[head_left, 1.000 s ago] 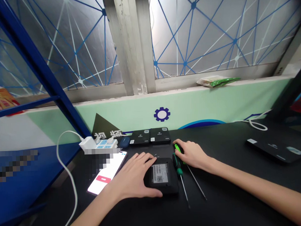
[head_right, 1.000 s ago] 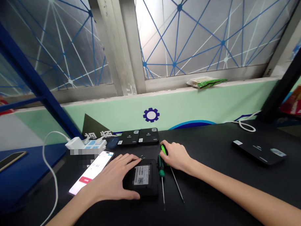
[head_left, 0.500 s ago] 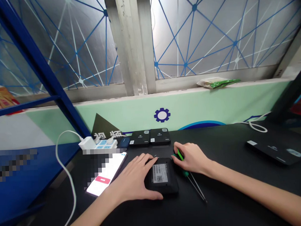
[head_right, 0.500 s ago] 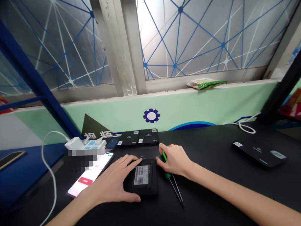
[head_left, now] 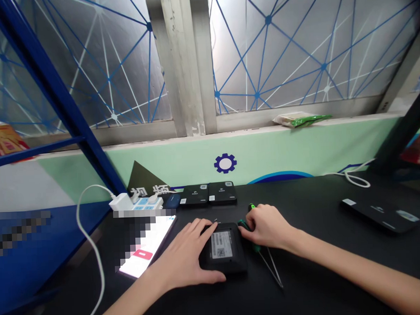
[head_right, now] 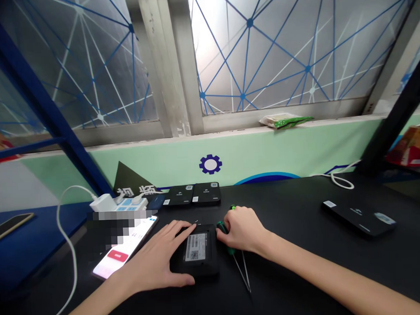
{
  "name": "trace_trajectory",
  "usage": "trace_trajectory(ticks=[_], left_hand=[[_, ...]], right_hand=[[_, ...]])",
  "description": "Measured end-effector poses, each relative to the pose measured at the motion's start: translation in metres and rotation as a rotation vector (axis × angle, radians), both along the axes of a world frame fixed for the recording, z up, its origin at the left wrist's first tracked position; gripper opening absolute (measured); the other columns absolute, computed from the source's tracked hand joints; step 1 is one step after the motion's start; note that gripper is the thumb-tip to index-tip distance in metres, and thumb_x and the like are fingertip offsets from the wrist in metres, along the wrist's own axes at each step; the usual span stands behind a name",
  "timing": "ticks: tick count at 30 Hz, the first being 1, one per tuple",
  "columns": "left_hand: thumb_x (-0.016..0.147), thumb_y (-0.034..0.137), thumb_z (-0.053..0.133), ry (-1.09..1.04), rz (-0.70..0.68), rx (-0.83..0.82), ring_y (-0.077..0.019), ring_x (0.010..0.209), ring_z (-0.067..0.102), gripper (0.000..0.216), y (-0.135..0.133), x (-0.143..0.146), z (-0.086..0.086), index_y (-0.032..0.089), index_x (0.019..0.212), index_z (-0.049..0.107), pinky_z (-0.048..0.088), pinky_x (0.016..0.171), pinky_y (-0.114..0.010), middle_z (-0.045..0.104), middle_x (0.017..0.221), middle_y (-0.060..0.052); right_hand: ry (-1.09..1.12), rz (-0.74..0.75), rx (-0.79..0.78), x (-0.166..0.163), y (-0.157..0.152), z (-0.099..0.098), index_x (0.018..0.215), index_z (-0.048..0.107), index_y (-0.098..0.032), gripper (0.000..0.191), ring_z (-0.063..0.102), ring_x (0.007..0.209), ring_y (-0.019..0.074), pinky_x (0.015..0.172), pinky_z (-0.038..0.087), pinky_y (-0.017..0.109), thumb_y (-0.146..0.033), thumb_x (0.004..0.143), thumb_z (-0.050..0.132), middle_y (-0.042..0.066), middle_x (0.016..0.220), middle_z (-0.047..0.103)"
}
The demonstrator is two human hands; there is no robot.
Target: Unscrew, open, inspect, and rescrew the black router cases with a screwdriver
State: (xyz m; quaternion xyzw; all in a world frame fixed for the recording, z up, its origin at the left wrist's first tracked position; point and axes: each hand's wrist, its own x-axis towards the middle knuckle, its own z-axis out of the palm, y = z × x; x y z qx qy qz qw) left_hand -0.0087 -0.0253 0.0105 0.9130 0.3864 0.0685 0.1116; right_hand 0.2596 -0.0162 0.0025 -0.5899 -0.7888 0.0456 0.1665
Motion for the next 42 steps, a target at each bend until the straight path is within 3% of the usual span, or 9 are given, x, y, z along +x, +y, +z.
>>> trace_trajectory(ticks=[6,17,22,25,28,35,37,42], left_hand=[[0.07,0.079,0.064,0.004,0.022,-0.051,-0.0423,0.141,0.03,0.103,-0.002,0.0,0.001,0.03,0.155,0.03,0.031,0.112,-0.061,0.037,0.154,-0.011],[0.071,0.078,0.065,-0.037,0.008,-0.068,-0.0414,0.141,0.031,0.101,-0.003,-0.001,0.002,0.032,0.154,0.029,0.032,0.112,-0.059,0.036,0.154,-0.009],[0.077,0.076,0.061,-0.023,0.017,-0.072,-0.0413,0.14,0.032,0.096,-0.006,-0.001,0.003,0.033,0.155,0.027,0.035,0.11,-0.058,0.033,0.156,-0.009],[0.079,0.074,0.061,-0.03,0.021,-0.073,-0.0398,0.14,0.033,0.092,-0.008,0.0,0.003,0.033,0.155,0.027,0.037,0.11,-0.056,0.033,0.156,-0.009],[0.079,0.074,0.06,-0.043,0.027,-0.079,-0.0386,0.139,0.036,0.091,-0.009,0.002,0.003,0.034,0.153,0.03,0.039,0.108,-0.055,0.034,0.155,-0.008],[0.077,0.07,0.067,-0.099,0.045,-0.082,-0.0376,0.136,0.039,0.088,-0.01,0.009,-0.002,0.032,0.15,0.036,0.039,0.108,-0.054,0.037,0.153,-0.01],[0.076,0.069,0.069,-0.112,0.055,-0.086,-0.0371,0.136,0.04,0.089,-0.009,0.011,-0.002,0.032,0.15,0.036,0.039,0.108,-0.054,0.038,0.152,-0.009],[0.069,0.067,0.076,-0.16,0.067,-0.118,-0.0343,0.134,0.043,0.096,-0.007,0.011,0.003,0.031,0.149,0.038,0.04,0.108,-0.05,0.042,0.149,-0.008]], right_hand=[[0.228,-0.003,-0.053,0.004,0.006,0.0,0.042,0.04,-0.02,0.046,0.042,0.045,0.0131,0.05,0.027,0.028,-0.037,0.077,0.065,-0.001,0.043,0.048],[1.066,0.111,-0.176,0.009,0.016,-0.014,0.056,0.047,-0.02,0.05,0.032,0.038,0.0085,0.04,0.026,0.022,-0.057,0.088,0.055,-0.006,0.042,0.037],[1.434,0.119,-0.232,0.007,0.023,-0.016,0.073,0.052,-0.02,0.041,0.049,0.042,0.013,0.039,0.038,0.023,-0.058,0.09,0.05,0.0,0.055,0.058],[1.535,0.087,-0.239,0.005,0.026,-0.012,0.085,0.054,-0.02,0.039,0.055,0.047,0.0148,0.043,0.046,0.025,-0.058,0.087,0.053,0.002,0.066,0.065],[1.559,0.051,-0.232,0.002,0.027,-0.008,0.094,0.058,-0.02,0.037,0.056,0.05,0.0139,0.043,0.044,0.023,-0.056,0.086,0.058,0.001,0.068,0.065],[1.724,0.085,-0.095,-0.016,0.035,0.01,0.085,0.058,-0.019,0.026,0.055,0.055,0.0145,0.054,0.048,0.025,-0.044,0.088,0.059,-0.002,0.057,0.054],[1.784,0.114,-0.141,-0.021,0.039,0.019,0.085,0.057,-0.02,0.022,0.051,0.051,0.0128,0.048,0.044,0.024,-0.042,0.086,0.058,-0.002,0.062,0.055],[1.955,0.236,-0.243,-0.033,0.052,0.032,0.08,0.055,-0.02,0.014,0.025,0.038,0.0055,0.035,0.022,0.018,-0.033,0.081,0.06,-0.008,0.053,0.039]])
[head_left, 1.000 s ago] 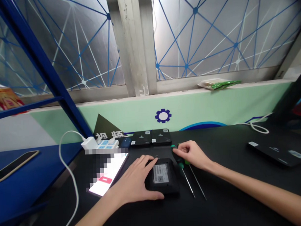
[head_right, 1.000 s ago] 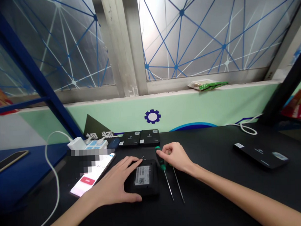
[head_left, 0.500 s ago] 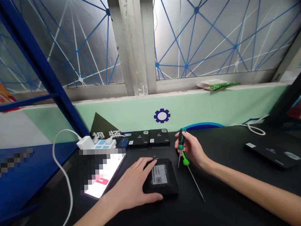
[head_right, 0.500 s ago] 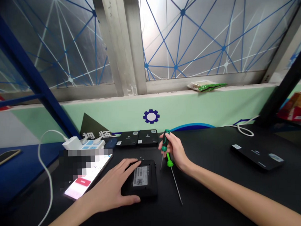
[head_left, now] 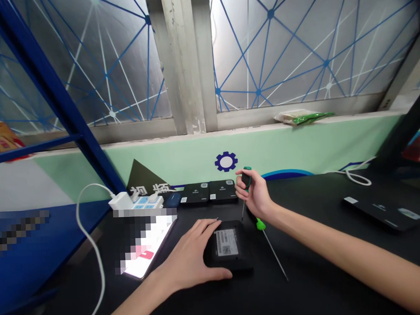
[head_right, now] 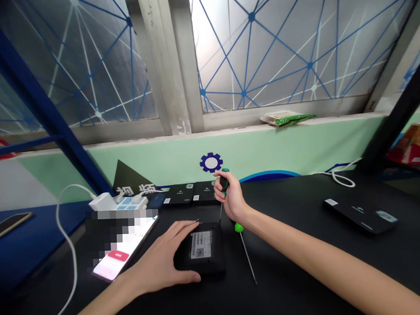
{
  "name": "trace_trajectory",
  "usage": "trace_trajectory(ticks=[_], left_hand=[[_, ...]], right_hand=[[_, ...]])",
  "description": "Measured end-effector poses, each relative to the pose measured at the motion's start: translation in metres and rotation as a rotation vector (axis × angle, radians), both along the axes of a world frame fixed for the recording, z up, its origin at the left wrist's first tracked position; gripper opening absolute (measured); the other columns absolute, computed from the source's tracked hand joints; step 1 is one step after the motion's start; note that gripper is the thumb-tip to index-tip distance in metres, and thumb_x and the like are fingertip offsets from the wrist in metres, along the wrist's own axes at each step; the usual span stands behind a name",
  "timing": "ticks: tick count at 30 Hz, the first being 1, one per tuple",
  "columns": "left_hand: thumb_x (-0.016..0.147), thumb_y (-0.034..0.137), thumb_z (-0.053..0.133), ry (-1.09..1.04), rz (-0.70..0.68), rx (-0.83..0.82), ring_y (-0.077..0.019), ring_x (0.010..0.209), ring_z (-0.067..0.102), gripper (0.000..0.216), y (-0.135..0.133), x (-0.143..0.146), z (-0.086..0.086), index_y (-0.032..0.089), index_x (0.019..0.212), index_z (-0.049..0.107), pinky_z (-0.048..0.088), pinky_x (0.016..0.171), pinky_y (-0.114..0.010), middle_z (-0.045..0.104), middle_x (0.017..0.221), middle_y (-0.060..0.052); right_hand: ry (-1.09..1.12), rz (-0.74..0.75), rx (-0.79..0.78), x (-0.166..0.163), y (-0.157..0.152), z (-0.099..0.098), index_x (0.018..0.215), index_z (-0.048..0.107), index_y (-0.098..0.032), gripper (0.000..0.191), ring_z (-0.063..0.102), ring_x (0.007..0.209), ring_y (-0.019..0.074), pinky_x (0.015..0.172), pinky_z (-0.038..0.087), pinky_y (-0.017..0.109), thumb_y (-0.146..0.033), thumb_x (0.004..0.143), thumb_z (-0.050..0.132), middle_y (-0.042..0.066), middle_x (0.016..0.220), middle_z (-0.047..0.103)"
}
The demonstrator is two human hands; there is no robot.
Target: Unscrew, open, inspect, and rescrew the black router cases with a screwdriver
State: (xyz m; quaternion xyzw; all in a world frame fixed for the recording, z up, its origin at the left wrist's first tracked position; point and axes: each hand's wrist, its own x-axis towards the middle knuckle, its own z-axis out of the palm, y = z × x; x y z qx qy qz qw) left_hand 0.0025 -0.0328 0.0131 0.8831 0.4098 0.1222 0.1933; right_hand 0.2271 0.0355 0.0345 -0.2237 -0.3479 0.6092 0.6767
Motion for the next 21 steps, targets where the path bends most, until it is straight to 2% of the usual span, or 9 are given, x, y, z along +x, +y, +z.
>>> trace_trajectory(ticks=[4,8,15,21], left_hand=[[0.065,0.067,0.077,0.017,0.018,-0.012,-0.0365,0.133,0.044,0.098,0.0,-0.002,0.005,0.029,0.147,0.04,0.04,0.108,-0.052,0.044,0.148,-0.009],[0.064,0.069,0.076,0.045,0.031,0.003,-0.0383,0.135,0.041,0.101,0.0,-0.004,0.005,0.026,0.148,0.04,0.038,0.109,-0.054,0.043,0.149,-0.01],[0.066,0.076,0.07,0.113,0.04,-0.003,-0.0404,0.14,0.034,0.105,0.001,-0.003,0.003,0.025,0.151,0.036,0.032,0.113,-0.058,0.04,0.153,-0.01],[0.068,0.077,0.067,0.108,0.032,0.009,-0.0408,0.14,0.034,0.103,0.0,-0.004,0.001,0.026,0.152,0.034,0.033,0.113,-0.057,0.038,0.154,-0.01]], right_hand=[[0.027,0.126,-0.028,-0.008,0.01,-0.003,0.069,0.05,-0.02,0.033,0.015,0.036,0.0048,0.033,0.015,0.017,-0.046,0.087,0.06,-0.011,0.046,0.028],[0.043,0.186,-0.017,-0.015,0.015,-0.006,0.065,0.046,-0.02,0.042,0.013,0.035,0.0044,0.032,0.013,0.017,-0.052,0.088,0.058,-0.011,0.045,0.028],[-0.025,0.114,-0.027,-0.019,0.016,-0.007,0.066,0.049,-0.019,0.042,0.02,0.033,0.0035,0.033,0.017,0.016,-0.054,0.086,0.063,-0.011,0.043,0.031],[-0.157,-0.03,-0.001,-0.022,0.018,-0.009,0.072,0.059,-0.017,0.04,0.037,0.033,0.0053,0.033,0.028,0.018,-0.055,0.079,0.072,-0.007,0.043,0.048]])
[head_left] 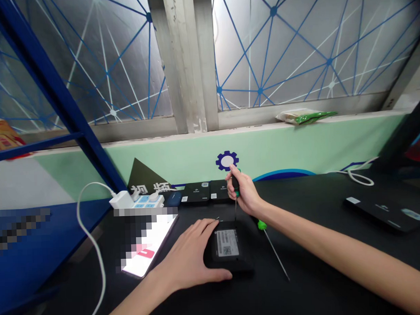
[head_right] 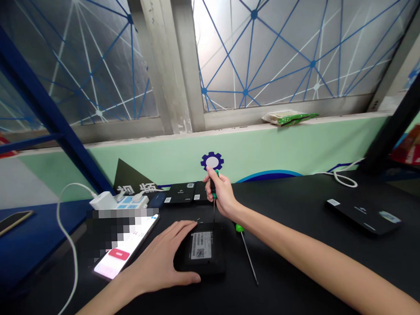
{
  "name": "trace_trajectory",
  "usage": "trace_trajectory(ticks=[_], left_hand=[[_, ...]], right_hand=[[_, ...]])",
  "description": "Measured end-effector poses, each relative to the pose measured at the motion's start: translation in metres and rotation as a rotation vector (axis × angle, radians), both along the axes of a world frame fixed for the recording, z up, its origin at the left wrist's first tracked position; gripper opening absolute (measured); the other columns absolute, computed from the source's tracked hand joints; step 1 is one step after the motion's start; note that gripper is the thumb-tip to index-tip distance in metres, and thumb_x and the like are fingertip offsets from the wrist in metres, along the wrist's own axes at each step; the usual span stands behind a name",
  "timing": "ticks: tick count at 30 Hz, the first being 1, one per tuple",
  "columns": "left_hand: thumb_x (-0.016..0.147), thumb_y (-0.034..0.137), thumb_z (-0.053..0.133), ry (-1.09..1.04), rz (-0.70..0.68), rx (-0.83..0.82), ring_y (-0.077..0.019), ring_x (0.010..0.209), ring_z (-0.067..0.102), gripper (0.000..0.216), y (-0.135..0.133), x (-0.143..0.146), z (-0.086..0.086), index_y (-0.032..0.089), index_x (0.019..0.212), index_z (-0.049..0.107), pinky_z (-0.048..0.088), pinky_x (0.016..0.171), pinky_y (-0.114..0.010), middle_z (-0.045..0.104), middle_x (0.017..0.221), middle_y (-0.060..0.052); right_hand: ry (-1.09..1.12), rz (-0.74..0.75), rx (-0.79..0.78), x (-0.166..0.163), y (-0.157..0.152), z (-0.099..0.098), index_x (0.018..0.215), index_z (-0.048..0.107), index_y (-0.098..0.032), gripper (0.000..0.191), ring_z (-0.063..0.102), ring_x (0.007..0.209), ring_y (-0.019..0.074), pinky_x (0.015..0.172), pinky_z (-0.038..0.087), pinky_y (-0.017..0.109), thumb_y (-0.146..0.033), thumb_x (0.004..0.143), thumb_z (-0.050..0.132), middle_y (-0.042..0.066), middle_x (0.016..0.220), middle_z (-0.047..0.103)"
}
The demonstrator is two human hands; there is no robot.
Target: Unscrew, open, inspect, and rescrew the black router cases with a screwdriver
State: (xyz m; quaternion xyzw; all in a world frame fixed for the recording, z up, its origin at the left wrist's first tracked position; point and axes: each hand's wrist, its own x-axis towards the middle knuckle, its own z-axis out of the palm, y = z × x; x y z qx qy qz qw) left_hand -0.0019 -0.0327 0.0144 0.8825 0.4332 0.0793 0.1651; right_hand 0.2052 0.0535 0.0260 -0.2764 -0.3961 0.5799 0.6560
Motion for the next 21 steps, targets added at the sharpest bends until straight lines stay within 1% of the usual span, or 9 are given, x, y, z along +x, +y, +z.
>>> trace_trajectory(ticks=[4,7,10,13,17,21], left_hand=[[0.069,0.076,0.066,0.016,-0.007,0.007,-0.0393,0.14,0.036,0.103,0.0004,0.0009,0.0013,0.025,0.153,0.033,0.035,0.112,-0.055,0.038,0.154,-0.01],[0.07,0.077,0.065,0.048,-0.005,-0.01,-0.0385,0.141,0.033,0.104,0.0001,0.0022,0.0033,0.024,0.154,0.032,0.034,0.113,-0.054,0.036,0.156,-0.01],[0.072,0.079,0.062,0.063,-0.003,-0.021,-0.0388,0.143,0.03,0.104,-0.0009,0.0019,0.0037,0.025,0.155,0.029,0.033,0.114,-0.054,0.033,0.158,-0.009],[0.073,0.081,0.059,0.057,-0.011,-0.016,-0.0395,0.143,0.03,0.104,-0.0013,0.0004,0.002,0.027,0.155,0.027,0.032,0.113,-0.055,0.033,0.158,-0.009],[0.073,0.081,0.058,0.053,-0.023,-0.001,-0.0391,0.144,0.028,0.103,-0.0007,-0.0005,-0.0001,0.028,0.155,0.027,0.029,0.115,-0.055,0.033,0.158,-0.009],[0.074,0.082,0.057,0.07,-0.023,-0.018,-0.0389,0.144,0.027,0.104,-0.0008,-0.0005,0.0001,0.026,0.156,0.026,0.029,0.115,-0.055,0.031,0.159,-0.009]], right_hand=[[-0.073,-0.073,0.004,-0.0007,0.0019,0.0007,0.087,0.067,-0.015,0.042,0.046,0.035,0.0066,0.033,0.033,0.018,-0.055,0.074,0.076,-0.001,0.055,0.064],[-0.129,-0.117,0.04,-0.0014,0.0017,-0.0003,0.096,0.069,-0.016,0.043,0.043,0.035,0.0053,0.031,0.028,0.017,-0.053,0.075,0.076,0.0,0.062,0.067],[-0.144,-0.147,0.072,-0.0027,0.0002,-0.0024,0.096,0.069,-0.017,0.039,0.036,0.033,0.0041,0.031,0.023,0.017,-0.05,0.076,0.076,-0.004,0.055,0.059],[-0.07,-0.132,0.069,-0.0034,-0.0016,-0.002,0.093,0.067,-0.019,0.034,0.031,0.035,0.0044,0.033,0.023,0.017,-0.049,0.078,0.075,-0.008,0.051,0.047],[0.028,-0.095,0.076,-0.0027,-0.0028,0.0021,0.086,0.065,-0.019,0.035,0.033,0.04,0.0064,0.035,0.028,0.018,-0.054,0.083,0.066,-0.007,0.053,0.045],[0.025,-0.112,0.082,-0.0024,-0.0032,0.0029,0.079,0.061,-0.02,0.032,0.034,0.04,0.0067,0.036,0.03,0.019,-0.051,0.083,0.068,-0.007,0.054,0.046]])
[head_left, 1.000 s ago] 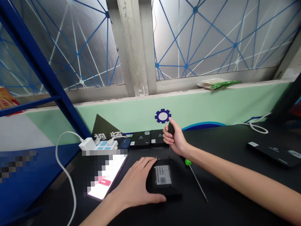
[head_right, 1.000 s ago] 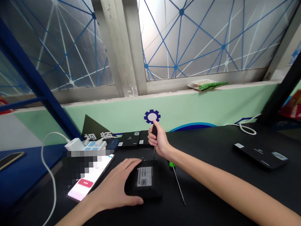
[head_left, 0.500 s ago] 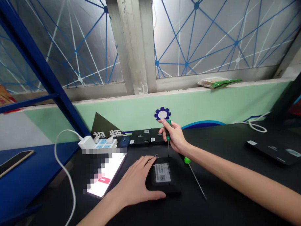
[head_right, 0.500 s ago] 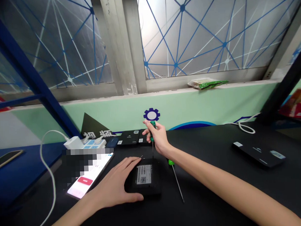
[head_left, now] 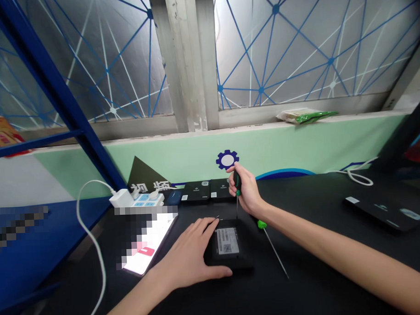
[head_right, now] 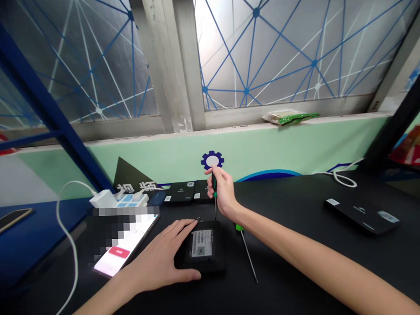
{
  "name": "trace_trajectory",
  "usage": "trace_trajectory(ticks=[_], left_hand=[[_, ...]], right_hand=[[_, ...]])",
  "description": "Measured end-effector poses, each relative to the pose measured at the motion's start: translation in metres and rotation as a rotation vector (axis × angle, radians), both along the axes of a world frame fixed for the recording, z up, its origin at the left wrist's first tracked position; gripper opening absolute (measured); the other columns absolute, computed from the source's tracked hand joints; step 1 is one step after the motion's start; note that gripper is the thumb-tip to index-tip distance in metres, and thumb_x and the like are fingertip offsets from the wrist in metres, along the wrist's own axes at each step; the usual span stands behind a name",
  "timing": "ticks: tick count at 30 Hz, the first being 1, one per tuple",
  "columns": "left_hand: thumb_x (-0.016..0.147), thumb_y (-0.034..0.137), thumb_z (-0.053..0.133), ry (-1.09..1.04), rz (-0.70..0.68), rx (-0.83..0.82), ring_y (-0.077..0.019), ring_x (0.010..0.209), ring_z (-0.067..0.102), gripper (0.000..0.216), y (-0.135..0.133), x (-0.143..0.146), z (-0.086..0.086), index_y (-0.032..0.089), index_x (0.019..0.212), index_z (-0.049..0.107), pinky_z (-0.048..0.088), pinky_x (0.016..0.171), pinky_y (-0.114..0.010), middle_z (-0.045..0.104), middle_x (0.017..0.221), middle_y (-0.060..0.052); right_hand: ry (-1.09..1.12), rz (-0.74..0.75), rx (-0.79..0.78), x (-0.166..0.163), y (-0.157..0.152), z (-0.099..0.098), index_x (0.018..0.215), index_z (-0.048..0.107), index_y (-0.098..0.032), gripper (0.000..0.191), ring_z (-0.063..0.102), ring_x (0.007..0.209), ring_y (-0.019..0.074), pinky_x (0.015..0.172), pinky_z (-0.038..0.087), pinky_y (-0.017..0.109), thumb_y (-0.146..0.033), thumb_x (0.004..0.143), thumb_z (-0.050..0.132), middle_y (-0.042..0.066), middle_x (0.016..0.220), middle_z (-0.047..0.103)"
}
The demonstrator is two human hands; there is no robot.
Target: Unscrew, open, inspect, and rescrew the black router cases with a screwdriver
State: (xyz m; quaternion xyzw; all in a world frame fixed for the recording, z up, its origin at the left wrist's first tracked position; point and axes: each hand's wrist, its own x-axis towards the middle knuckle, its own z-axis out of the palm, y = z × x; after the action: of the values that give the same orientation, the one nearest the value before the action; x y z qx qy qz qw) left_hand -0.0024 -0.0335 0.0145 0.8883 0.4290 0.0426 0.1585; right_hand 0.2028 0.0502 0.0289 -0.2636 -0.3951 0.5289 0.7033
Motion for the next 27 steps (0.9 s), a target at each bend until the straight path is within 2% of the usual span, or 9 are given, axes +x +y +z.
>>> trace_trajectory(ticks=[9,15,27], left_hand=[[0.073,0.081,0.059,-0.046,-0.007,0.008,-0.0399,0.143,0.029,0.103,0.0009,-0.0012,-0.0022,0.027,0.155,0.027,0.028,0.115,-0.056,0.032,0.158,-0.011],[0.073,0.082,0.057,-0.016,0.008,0.009,-0.0395,0.144,0.027,0.104,0.0005,0.0,-0.0018,0.026,0.155,0.028,0.026,0.116,-0.055,0.032,0.159,-0.009],[0.074,0.082,0.057,-0.026,-0.008,0.019,-0.0386,0.143,0.03,0.103,0.0023,0.0001,-0.0018,0.025,0.155,0.029,0.022,0.117,-0.058,0.035,0.157,-0.01]], right_hand=[[-0.015,-0.013,0.011,0.0017,0.0006,-0.0003,0.074,0.056,-0.021,0.03,0.033,0.039,0.0069,0.035,0.025,0.019,-0.047,0.085,0.064,-0.007,0.052,0.045],[-0.014,-0.04,0.052,0.0007,0.0003,-0.0033,0.073,0.056,-0.02,0.029,0.032,0.038,0.0061,0.034,0.025,0.018,-0.045,0.086,0.064,-0.007,0.051,0.045],[0.007,-0.025,0.026,-0.0004,0.0008,-0.0014,0.073,0.055,-0.02,0.029,0.032,0.038,0.0065,0.035,0.025,0.019,-0.045,0.085,0.064,-0.006,0.051,0.045]])
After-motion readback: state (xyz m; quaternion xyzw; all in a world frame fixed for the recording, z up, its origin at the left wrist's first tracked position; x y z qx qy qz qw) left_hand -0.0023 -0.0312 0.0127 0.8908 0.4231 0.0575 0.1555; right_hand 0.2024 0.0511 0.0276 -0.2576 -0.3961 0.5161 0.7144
